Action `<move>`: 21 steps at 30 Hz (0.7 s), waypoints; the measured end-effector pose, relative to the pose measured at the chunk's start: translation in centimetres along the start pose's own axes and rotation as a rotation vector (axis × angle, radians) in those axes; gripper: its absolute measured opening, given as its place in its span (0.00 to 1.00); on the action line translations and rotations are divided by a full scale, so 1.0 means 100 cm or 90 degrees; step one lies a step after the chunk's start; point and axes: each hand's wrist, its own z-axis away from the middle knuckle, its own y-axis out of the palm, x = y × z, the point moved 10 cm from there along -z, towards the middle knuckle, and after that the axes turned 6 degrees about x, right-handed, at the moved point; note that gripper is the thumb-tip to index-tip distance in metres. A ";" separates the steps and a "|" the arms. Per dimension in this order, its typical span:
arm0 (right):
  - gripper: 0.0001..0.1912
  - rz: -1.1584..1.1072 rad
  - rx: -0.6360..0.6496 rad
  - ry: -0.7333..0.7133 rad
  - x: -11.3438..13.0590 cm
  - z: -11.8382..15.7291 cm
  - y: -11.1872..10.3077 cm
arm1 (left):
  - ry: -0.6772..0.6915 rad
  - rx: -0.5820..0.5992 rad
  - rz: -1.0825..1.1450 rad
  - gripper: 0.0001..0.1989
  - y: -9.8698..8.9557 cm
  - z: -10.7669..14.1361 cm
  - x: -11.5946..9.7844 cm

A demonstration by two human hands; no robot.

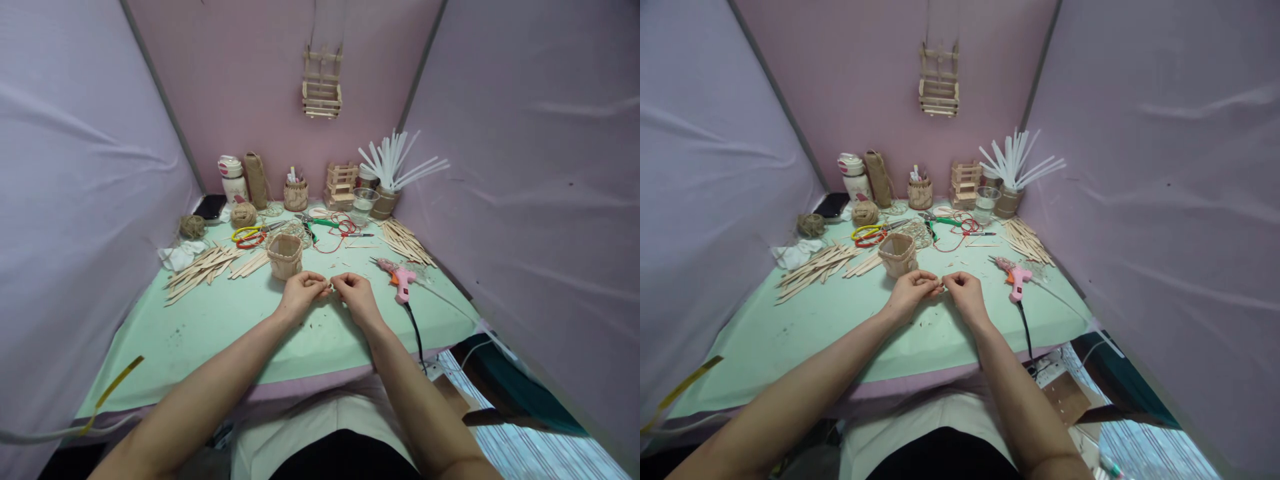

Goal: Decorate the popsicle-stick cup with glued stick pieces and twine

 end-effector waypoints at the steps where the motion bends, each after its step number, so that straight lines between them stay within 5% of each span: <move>1: 0.12 -0.002 0.002 0.001 -0.001 0.000 0.000 | 0.000 0.002 0.001 0.14 0.000 0.000 0.000; 16: 0.18 -0.088 0.002 0.005 -0.004 -0.003 -0.005 | 0.022 0.010 -0.021 0.16 -0.002 -0.004 -0.001; 21: 0.15 -0.016 0.003 -0.017 0.002 -0.001 -0.005 | 0.038 0.019 -0.034 0.15 0.000 -0.004 -0.003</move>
